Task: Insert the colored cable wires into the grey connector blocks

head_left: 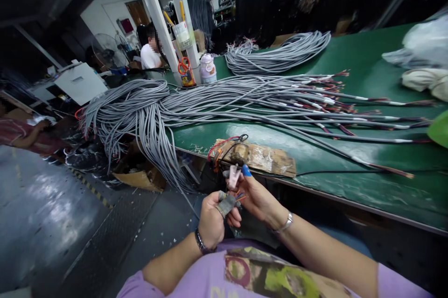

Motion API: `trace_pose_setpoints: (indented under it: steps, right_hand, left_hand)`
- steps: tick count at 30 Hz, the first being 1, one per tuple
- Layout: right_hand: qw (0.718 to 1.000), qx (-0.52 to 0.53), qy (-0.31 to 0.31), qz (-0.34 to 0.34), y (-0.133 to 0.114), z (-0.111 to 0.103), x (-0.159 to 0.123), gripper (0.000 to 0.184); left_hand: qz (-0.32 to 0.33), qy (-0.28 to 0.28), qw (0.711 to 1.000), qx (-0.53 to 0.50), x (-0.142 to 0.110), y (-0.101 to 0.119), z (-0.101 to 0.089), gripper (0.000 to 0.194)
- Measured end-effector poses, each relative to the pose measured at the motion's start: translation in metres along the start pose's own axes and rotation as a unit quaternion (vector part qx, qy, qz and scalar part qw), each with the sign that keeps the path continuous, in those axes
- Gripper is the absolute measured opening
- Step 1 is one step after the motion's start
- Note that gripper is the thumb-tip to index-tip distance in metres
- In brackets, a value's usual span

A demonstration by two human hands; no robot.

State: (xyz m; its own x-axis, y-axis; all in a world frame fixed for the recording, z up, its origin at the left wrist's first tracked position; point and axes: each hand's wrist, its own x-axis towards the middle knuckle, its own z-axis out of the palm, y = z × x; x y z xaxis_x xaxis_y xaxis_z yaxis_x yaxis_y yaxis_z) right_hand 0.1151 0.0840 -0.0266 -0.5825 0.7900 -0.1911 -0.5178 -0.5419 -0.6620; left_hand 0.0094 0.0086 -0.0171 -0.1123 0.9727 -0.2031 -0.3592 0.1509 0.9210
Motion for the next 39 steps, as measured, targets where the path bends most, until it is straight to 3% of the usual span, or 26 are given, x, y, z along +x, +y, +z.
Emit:
trace_pose_setpoints:
  steps: [3, 9, 15, 18, 21, 25, 31, 33, 39]
  right_hand:
    - [0.998, 0.059, 0.011, 0.034, -0.002, -0.004, -0.005, 0.042]
    - [0.995, 0.002, -0.006, 0.104, -0.010, -0.009, -0.013, 0.044]
    - [0.997, -0.054, 0.000, 0.063, -0.020, 0.004, -0.011, 0.036]
    - [0.992, -0.088, -0.012, 0.085, -0.017, 0.005, -0.015, 0.045]
    - [0.986, -0.140, -0.016, 0.092, -0.010, 0.003, -0.023, 0.045]
    - [0.976, -0.217, -0.001, 0.003, -0.002, -0.002, -0.031, 0.038]
    - [0.937, -0.343, -0.051, -0.038, -0.003, -0.003, -0.034, 0.035]
    - [0.932, -0.356, -0.040, -0.051, -0.002, -0.001, -0.036, 0.034]
    - [0.958, -0.284, -0.011, -0.034, 0.008, 0.001, -0.039, 0.036]
  left_hand:
    - [0.008, 0.000, 1.000, 0.011, -0.006, -0.002, -0.006, 0.029]
    - [0.091, 0.022, 0.992, 0.083, -0.013, -0.001, -0.018, 0.028]
    - [0.194, 0.019, 0.960, 0.201, -0.013, 0.007, -0.018, 0.027]
    - [0.210, 0.015, 0.951, 0.227, -0.011, 0.006, -0.019, 0.025]
    - [0.201, 0.014, 0.948, 0.245, -0.011, 0.001, -0.022, 0.023]
    - [0.161, -0.001, 0.954, 0.252, -0.010, -0.001, -0.023, 0.026]
    - [-0.040, -0.146, 0.967, 0.204, -0.005, 0.008, -0.022, 0.037]
    - [-0.047, -0.123, 0.975, 0.178, -0.006, 0.006, -0.023, 0.038]
    - [0.027, 0.013, 0.996, 0.087, -0.011, -0.014, -0.026, 0.028]
